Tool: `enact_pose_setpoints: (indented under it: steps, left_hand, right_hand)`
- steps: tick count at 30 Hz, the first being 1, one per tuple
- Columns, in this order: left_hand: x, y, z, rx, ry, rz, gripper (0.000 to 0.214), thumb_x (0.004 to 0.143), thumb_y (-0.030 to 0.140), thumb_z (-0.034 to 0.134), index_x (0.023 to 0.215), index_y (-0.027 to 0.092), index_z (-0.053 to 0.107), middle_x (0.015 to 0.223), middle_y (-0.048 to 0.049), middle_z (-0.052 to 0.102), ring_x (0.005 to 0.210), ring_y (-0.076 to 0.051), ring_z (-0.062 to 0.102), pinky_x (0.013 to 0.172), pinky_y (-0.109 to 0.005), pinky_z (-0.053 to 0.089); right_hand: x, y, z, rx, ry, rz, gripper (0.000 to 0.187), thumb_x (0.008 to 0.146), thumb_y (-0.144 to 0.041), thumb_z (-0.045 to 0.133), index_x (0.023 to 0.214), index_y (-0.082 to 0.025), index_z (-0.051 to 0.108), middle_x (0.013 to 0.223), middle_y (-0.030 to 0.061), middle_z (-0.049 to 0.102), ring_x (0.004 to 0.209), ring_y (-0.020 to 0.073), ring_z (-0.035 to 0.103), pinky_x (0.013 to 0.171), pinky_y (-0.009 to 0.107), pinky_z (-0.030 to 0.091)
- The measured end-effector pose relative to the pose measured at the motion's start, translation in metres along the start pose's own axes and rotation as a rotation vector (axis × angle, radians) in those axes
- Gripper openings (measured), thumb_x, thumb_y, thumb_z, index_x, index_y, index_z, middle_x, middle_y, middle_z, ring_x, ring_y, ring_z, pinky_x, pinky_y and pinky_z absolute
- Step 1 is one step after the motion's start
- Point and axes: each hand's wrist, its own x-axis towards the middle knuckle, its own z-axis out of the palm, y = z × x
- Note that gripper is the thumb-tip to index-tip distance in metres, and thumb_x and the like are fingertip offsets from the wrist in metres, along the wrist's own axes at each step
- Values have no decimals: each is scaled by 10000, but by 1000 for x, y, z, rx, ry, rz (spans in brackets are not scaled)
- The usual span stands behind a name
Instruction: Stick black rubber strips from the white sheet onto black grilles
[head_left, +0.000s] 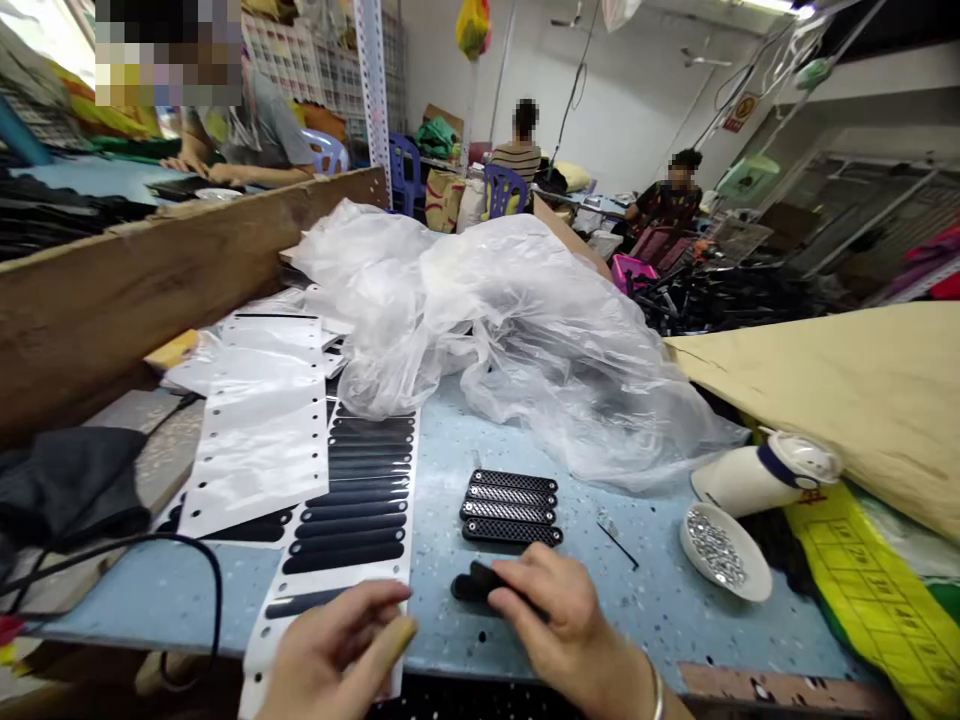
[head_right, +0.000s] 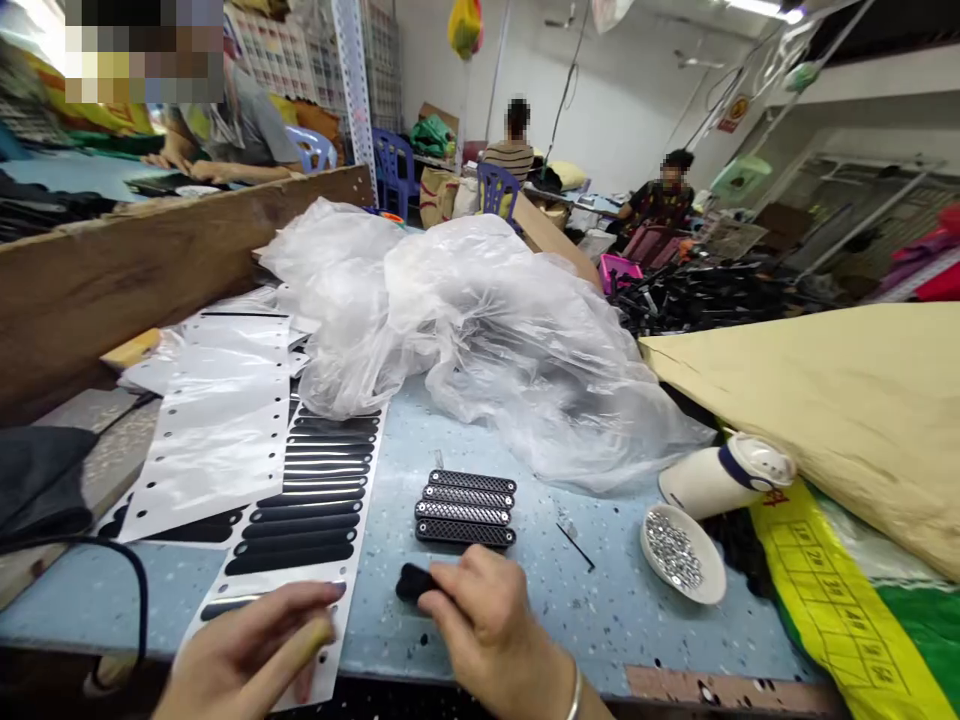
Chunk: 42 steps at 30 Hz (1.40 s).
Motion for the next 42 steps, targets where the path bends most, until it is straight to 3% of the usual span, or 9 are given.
enact_pose_setpoints:
  steps: [3,5,11,17,20,23,28,34,42]
  left_hand:
    - [31,24,50,-89,-283,-80,321,728,474,728,688,160,676,522,-20,646,347,-101,525,354,-178,315]
    - [47,32,66,-160,-367,-153,366,741,482,721,641,142,627,519,-28,645,315,-71,495,340,-154,218]
    - [66,35,65,-260,-354,-245,365,726,459,751,661,129,609,530,-29,652,316,-53,493,331,-126,216]
    - [73,28,69,-263,-352,-288,371,729,470,745,660,126,624,537,-31,649,311,-48,466,327,-137,247]
    - [75,23,67,-146,-285,-234,362,688,475,765,690,125,670,522,-25,648,299,-63,467,326,-155,240]
    - [78,19,58,10,-159,-114,343,641,435,794,833,158,730,546,-3,665,334,-100,505,365,-199,347]
    - [88,14,45,452,-13,217,180,587,359,810,665,217,733,535,9,659,474,-158,587,486,-234,443]
    - [97,6,58,624,-90,405,153,630,328,749,745,228,762,520,13,667,451,-168,603,496,-240,448]
    - [108,10,63,695,-140,405,161,747,341,669,783,207,750,603,-3,709,531,-177,637,542,-240,450]
  right_hand:
    - [-1,-5,3,-141,-58,-71,214,929,-208,523,1004,-155,717,688,63,600,619,189,552,562,322,428]
    - [-1,-1,0,-181,-27,-95,212,925,-210,529,1029,-144,701,698,70,605,631,198,550,568,329,433]
    - [-10,29,-18,-137,208,-91,154,873,-115,588,998,-129,677,782,104,664,697,219,587,610,353,481]
    - [-15,37,-19,-79,209,-22,136,867,-141,598,955,-163,699,722,79,642,651,207,579,564,341,484]
    - [-14,39,-20,-31,272,20,132,864,-157,613,953,-182,707,720,69,649,645,197,591,561,327,495]
    - [-15,46,-30,-27,300,60,121,853,-152,621,931,-183,707,714,60,653,649,195,602,569,323,504]
    - [-23,63,-45,40,284,171,100,830,-165,653,901,-192,718,803,68,688,728,201,657,641,326,552]
    - [-25,74,-29,43,235,215,109,803,-157,662,883,-179,732,889,99,719,834,224,693,748,349,576]
    - [-11,79,-25,-15,188,228,105,819,-157,623,874,-174,711,804,74,698,732,199,652,681,332,550]
